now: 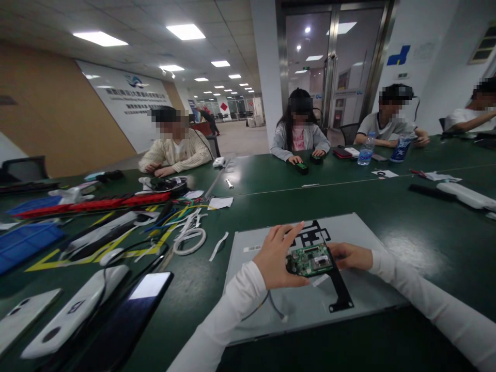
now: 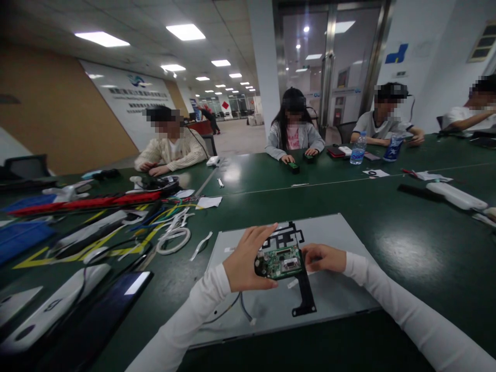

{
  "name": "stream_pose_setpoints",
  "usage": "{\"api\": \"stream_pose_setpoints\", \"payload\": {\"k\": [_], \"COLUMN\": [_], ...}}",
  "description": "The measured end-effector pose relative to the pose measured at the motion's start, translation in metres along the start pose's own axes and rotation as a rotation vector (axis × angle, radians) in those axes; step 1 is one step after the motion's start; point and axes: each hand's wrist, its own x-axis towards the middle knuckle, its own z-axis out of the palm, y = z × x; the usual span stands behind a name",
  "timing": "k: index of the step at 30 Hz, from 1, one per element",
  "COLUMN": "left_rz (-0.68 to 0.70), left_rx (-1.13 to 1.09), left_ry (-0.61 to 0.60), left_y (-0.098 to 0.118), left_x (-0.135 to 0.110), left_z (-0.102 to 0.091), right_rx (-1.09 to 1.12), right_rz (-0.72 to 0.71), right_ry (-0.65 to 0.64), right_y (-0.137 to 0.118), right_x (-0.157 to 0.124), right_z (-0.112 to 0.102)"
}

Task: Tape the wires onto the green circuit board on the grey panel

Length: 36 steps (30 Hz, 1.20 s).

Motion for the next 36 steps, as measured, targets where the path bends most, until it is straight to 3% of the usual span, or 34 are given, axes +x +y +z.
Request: {"api": "stream_pose_setpoints", "payload": {"k": [6, 9, 17, 21, 29, 36], "left_rz": [-0.003, -0.021, -0.13, -0.136, -0.299, -0.449], "left_rx": [-0.027, -0.006, 0.142, 0.14, 0.128, -0.107], "left_ry": [-0.104, -0.16, -0.15, -0.115, 0.192, 0.272], "left_y": [0.005, 0.008, -0.001, -0.008, -0.052, -0.082], "left_x": [-0.002, -0.003, -0.007, -0.008, -0.004, -0.008], "left_z": [0.015, 0.026, 0.057, 0.063, 0.062, 0.076], "right_rx": [0.549, 0.748, 0.821, 0.813, 0.803, 0.783], "right_rz": [-0.013, -0.053, -0.074, -0.069, -0.055, -0.031], "right_ry": [0.488, 0.607, 0.616, 0.607, 0.597, 0.593], "right_y": [0.027, 0.033, 0.031, 0.033, 0.037, 0.032], "right_x": [0.002, 0.001, 0.0, 0.001, 0.0, 0.0], "right_z": [-0.012, -0.019, -0.019, -0.02, -0.021, -0.02]}}
